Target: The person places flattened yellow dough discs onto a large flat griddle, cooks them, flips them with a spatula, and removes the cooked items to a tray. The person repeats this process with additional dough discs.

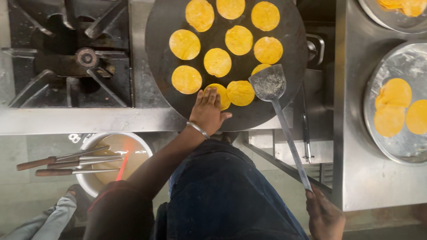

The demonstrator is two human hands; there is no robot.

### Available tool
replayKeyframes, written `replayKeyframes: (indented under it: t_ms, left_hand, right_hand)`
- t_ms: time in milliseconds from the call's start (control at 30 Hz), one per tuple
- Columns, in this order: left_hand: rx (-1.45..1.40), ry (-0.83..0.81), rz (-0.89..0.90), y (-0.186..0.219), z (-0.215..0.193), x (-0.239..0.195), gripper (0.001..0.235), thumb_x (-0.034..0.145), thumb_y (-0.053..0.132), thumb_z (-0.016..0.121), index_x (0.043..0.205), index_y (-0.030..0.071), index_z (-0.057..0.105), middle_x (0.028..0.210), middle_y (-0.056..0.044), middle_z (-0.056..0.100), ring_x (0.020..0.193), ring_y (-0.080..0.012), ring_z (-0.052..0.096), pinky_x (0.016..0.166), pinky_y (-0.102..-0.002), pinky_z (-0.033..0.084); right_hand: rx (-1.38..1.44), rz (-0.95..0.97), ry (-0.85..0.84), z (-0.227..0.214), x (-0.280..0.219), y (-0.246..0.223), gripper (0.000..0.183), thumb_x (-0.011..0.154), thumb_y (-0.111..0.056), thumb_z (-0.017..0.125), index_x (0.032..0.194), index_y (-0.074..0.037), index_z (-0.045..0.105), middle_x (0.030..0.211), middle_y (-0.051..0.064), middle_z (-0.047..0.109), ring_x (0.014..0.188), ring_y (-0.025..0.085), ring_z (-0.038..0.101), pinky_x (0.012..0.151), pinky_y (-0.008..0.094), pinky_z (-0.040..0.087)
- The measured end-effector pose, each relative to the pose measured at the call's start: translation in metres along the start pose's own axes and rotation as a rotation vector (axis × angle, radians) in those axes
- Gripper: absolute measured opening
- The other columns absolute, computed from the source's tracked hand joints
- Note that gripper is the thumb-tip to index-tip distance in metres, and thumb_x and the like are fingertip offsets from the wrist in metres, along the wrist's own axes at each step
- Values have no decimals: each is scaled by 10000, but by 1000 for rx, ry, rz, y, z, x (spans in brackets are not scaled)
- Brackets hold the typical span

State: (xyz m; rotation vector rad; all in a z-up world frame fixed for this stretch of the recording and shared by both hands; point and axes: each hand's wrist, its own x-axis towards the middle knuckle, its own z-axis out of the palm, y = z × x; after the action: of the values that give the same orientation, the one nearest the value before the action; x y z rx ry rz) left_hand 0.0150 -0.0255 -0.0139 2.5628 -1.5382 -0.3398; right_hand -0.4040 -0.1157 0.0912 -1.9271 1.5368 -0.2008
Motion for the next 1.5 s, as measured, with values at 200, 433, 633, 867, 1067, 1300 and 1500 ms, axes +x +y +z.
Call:
replayKeyframes:
  t_ms: [200,433,633,867,1067,1300,1500]
  left_hand:
    - [-122,296,-223,-43,-33,-25,492,984,345,591,1276,-47,649,1439,-240,581,1400,-431,489,1202,-541,307]
    - [-201,533,-242,-107,-78,-44,317,944,195,688,1167,-31,690,1295,-234,668,1277,-437,587,1153,-528,393]
    - [-367,410,-198,-105,-79,-33,297,928,184,683,1135,-29,676,1214,-230,677,1152,-436,613,1019,-506,457]
    - [-261,188,35,-112,-54,2,263,870,170,694,1057,-14,680,1152,-203,668,1119,-395,603,977,-492,459]
    - [-173,203,-12,-103,-52,17,411,859,220,715,1149,-67,662,1206,-255,632,1136,-404,562,961,-485,449]
    - [-505,531,-4,-79,-71,-10,408,957,176,677,1249,-103,623,1266,-292,638,1161,-454,606,1013,-484,494]
    - [-551,439,-315,-74,-83,-67,264,959,171,671,1148,-11,693,1136,-240,705,1033,-432,670,910,-477,533]
  right_hand:
    - [279,211,-221,15,9,0,289,944,-125,748,1202,-10,809,690,126,641,593,156,539,539,310,425]
    - [183,257,-474,31,6,-17,305,891,-121,721,1175,-52,808,853,121,812,729,156,719,664,289,558]
    - [141,259,-572,34,11,-35,345,878,-161,743,1205,-64,800,834,90,808,697,128,651,638,290,540]
    - [89,194,-540,53,23,-73,337,936,-213,693,1225,-68,785,618,30,580,546,114,475,487,291,403]
    - [249,-6,-451,89,36,-100,336,898,-177,740,1208,-54,781,615,20,557,546,76,461,491,268,391]
    - [-268,-707,84,58,24,-109,269,946,-178,730,1208,-127,764,737,74,680,558,168,611,519,350,469]
    - [-421,-830,172,41,19,-125,376,909,-77,668,1230,-256,746,801,22,690,642,232,655,585,380,502]
